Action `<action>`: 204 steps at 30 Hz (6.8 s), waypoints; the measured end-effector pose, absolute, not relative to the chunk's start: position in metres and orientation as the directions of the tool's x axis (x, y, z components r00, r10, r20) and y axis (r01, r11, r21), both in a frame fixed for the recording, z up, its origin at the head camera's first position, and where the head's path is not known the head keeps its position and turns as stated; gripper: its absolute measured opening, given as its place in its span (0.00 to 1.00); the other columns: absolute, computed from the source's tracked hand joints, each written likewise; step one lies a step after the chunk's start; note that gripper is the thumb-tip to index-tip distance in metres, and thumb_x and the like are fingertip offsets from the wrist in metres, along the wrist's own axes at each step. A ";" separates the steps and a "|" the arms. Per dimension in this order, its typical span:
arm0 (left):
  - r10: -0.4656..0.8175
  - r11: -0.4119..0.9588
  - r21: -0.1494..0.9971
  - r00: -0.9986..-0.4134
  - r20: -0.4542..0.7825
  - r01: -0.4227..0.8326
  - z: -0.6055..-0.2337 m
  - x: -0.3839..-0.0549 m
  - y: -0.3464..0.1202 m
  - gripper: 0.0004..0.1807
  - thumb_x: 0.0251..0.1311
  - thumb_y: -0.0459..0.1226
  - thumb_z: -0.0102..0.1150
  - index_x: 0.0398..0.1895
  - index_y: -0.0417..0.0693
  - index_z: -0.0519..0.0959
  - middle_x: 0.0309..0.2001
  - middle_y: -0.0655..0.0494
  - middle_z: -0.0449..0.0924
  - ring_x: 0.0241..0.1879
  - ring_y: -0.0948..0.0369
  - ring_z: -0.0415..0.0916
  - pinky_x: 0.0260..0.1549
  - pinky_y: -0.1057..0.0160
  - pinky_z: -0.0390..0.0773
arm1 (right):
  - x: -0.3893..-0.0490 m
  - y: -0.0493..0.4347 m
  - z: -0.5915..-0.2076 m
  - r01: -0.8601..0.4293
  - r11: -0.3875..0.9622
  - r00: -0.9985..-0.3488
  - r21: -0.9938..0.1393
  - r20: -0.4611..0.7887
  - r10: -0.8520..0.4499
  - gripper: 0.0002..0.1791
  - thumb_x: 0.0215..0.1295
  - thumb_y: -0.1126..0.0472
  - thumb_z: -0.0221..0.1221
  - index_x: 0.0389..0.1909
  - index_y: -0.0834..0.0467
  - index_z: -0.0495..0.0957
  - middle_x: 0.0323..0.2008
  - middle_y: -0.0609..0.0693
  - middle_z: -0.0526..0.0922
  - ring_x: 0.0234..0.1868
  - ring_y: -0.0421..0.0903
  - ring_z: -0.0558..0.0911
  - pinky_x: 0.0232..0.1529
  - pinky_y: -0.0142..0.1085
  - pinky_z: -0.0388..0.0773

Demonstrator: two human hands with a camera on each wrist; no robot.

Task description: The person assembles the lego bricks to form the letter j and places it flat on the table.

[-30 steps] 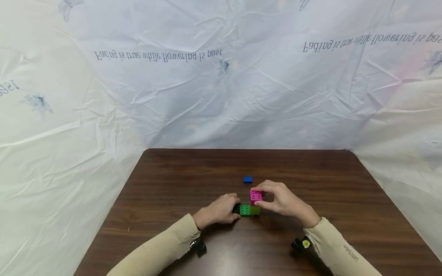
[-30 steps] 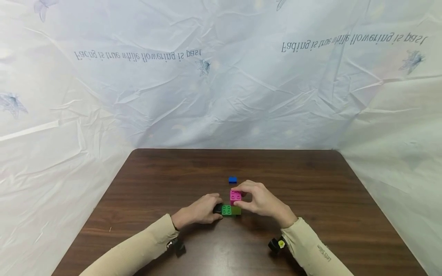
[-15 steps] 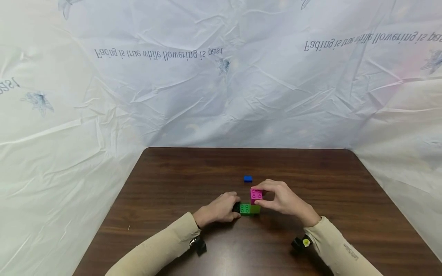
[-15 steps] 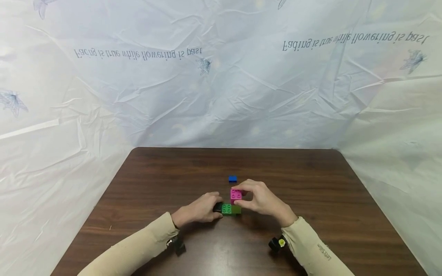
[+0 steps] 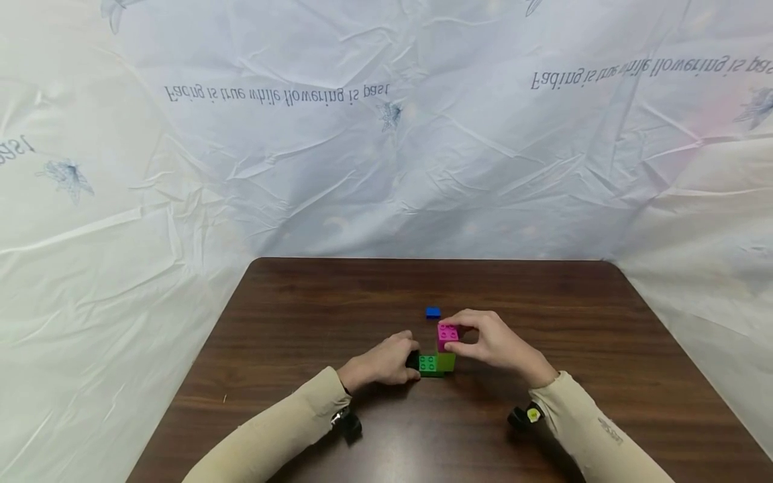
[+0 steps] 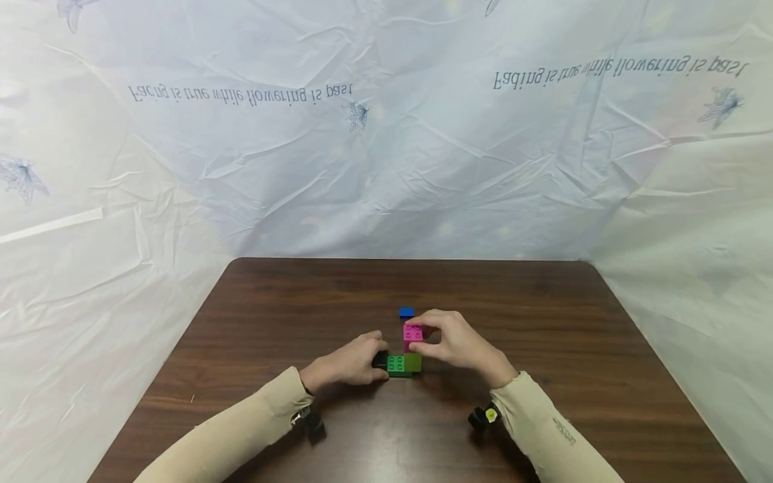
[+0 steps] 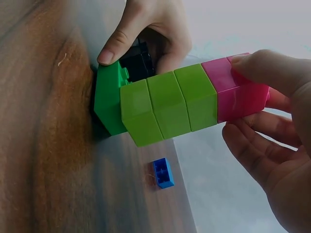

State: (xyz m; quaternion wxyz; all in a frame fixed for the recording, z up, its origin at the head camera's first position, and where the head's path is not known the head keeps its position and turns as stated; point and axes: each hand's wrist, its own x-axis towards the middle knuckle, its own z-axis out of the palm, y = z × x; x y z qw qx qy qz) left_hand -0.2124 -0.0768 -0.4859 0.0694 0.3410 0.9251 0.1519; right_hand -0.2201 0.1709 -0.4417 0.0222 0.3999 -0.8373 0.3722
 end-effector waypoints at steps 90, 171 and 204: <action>0.624 0.710 0.404 -0.781 0.017 0.576 -0.478 -0.199 -0.097 0.23 0.59 0.49 0.66 0.48 0.45 0.72 0.45 0.55 0.73 0.43 0.62 0.69 0.45 0.65 0.73 | -0.253 0.161 -0.475 -0.722 0.455 -0.681 -0.521 0.418 -0.602 0.26 0.54 0.49 0.71 0.52 0.53 0.77 0.47 0.43 0.78 0.42 0.37 0.79 0.41 0.35 0.79; 0.609 0.715 0.453 -0.793 -0.029 0.533 -0.478 -0.181 -0.104 0.20 0.57 0.50 0.68 0.45 0.45 0.84 0.38 0.58 0.79 0.35 0.69 0.72 0.37 0.72 0.73 | -0.258 0.155 -0.484 -0.611 0.541 -0.716 -0.578 0.111 -0.690 0.27 0.61 0.44 0.65 0.54 0.57 0.78 0.43 0.45 0.79 0.39 0.41 0.78 0.39 0.34 0.77; 0.609 0.713 0.479 -0.791 -0.060 0.513 -0.483 -0.179 -0.107 0.23 0.59 0.51 0.66 0.47 0.44 0.84 0.38 0.60 0.78 0.33 0.70 0.71 0.33 0.73 0.72 | -0.263 0.152 -0.488 -0.593 0.542 -0.678 -0.596 0.006 -0.735 0.28 0.63 0.43 0.62 0.54 0.60 0.78 0.45 0.49 0.80 0.37 0.39 0.76 0.37 0.32 0.75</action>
